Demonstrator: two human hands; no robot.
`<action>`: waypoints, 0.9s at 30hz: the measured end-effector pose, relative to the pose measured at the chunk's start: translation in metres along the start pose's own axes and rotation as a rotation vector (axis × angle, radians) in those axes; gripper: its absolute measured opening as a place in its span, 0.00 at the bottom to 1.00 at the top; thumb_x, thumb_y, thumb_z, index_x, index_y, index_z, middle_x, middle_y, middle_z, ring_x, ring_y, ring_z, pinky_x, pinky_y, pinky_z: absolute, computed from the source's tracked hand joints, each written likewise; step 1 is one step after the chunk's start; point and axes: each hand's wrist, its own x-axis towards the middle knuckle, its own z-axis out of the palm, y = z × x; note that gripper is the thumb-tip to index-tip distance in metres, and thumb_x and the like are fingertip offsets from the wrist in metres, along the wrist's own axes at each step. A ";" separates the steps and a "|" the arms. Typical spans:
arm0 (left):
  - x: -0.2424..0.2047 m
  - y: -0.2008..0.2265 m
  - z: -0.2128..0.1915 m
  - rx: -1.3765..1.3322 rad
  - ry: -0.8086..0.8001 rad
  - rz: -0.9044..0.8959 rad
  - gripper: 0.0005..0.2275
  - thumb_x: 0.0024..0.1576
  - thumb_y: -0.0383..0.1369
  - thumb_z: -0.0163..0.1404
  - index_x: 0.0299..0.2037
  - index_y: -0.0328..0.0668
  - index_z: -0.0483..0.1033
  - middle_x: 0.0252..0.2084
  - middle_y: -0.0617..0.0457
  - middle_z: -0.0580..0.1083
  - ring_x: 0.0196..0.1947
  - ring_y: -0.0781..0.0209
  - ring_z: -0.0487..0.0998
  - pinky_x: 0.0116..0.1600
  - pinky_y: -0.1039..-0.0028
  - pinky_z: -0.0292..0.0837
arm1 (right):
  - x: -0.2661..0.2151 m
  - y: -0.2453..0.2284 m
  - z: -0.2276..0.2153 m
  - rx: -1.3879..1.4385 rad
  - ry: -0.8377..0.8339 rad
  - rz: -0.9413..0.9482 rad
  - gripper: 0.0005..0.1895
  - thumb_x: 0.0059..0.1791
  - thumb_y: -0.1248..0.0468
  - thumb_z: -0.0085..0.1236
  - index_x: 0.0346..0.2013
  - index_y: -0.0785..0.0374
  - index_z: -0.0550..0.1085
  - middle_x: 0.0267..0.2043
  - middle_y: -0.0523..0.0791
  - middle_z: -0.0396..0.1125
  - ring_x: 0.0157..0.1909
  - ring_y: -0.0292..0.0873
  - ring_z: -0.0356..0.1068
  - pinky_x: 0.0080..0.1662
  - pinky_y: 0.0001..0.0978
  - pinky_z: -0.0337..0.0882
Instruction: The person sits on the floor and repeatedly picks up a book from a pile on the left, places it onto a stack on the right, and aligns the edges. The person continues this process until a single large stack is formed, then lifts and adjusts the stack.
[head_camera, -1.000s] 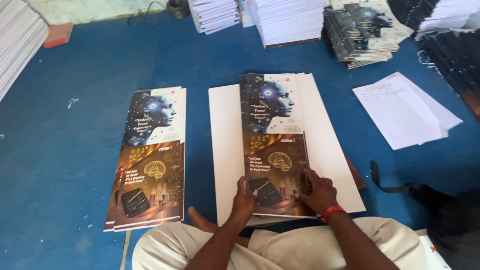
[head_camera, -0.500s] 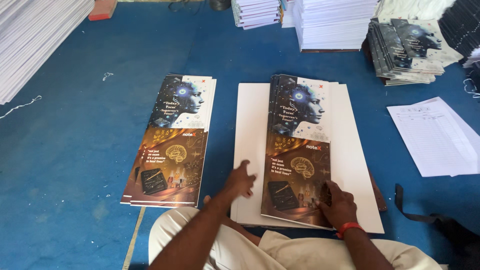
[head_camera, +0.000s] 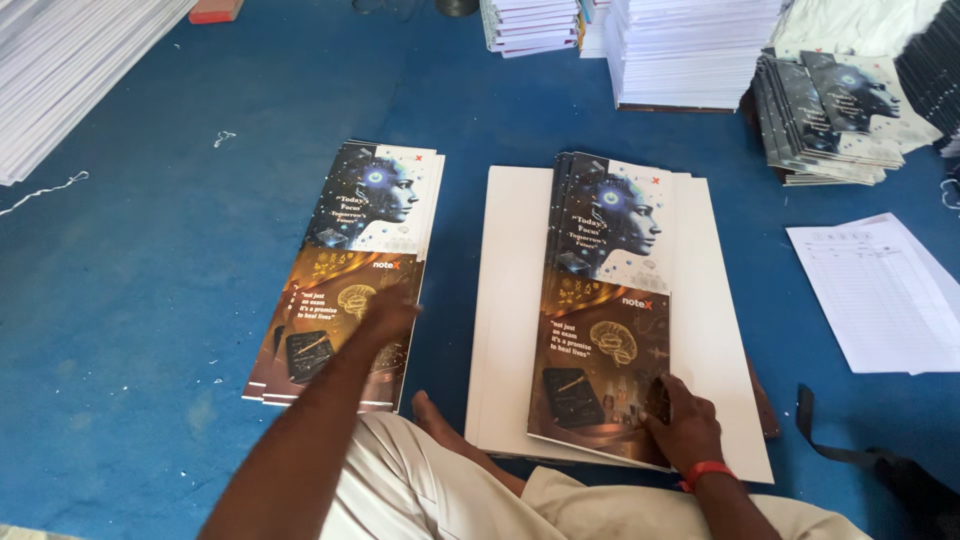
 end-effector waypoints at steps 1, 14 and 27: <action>0.004 -0.013 -0.015 -0.096 -0.010 -0.134 0.22 0.54 0.32 0.53 0.61 0.36 0.70 0.53 0.37 0.78 0.49 0.39 0.86 0.52 0.55 0.83 | 0.002 -0.002 0.000 -0.005 -0.002 0.005 0.41 0.41 0.51 0.71 0.67 0.42 0.64 0.57 0.50 0.70 0.63 0.55 0.66 0.62 0.48 0.70; -0.122 -0.113 -0.088 0.273 0.257 -0.557 0.50 0.47 0.49 0.67 0.78 0.85 0.43 0.76 0.43 0.54 0.72 0.36 0.57 0.68 0.42 0.61 | 0.001 -0.006 -0.006 -0.045 -0.022 0.016 0.41 0.41 0.53 0.70 0.67 0.44 0.65 0.57 0.50 0.71 0.64 0.56 0.65 0.63 0.48 0.70; -0.093 -0.130 -0.090 0.373 0.382 -0.536 0.45 0.36 0.49 0.74 0.65 0.44 0.66 0.63 0.44 0.72 0.62 0.44 0.75 0.62 0.52 0.74 | 0.002 -0.003 -0.001 -0.103 -0.013 -0.017 0.39 0.42 0.51 0.70 0.66 0.46 0.66 0.62 0.46 0.69 0.65 0.56 0.64 0.62 0.48 0.69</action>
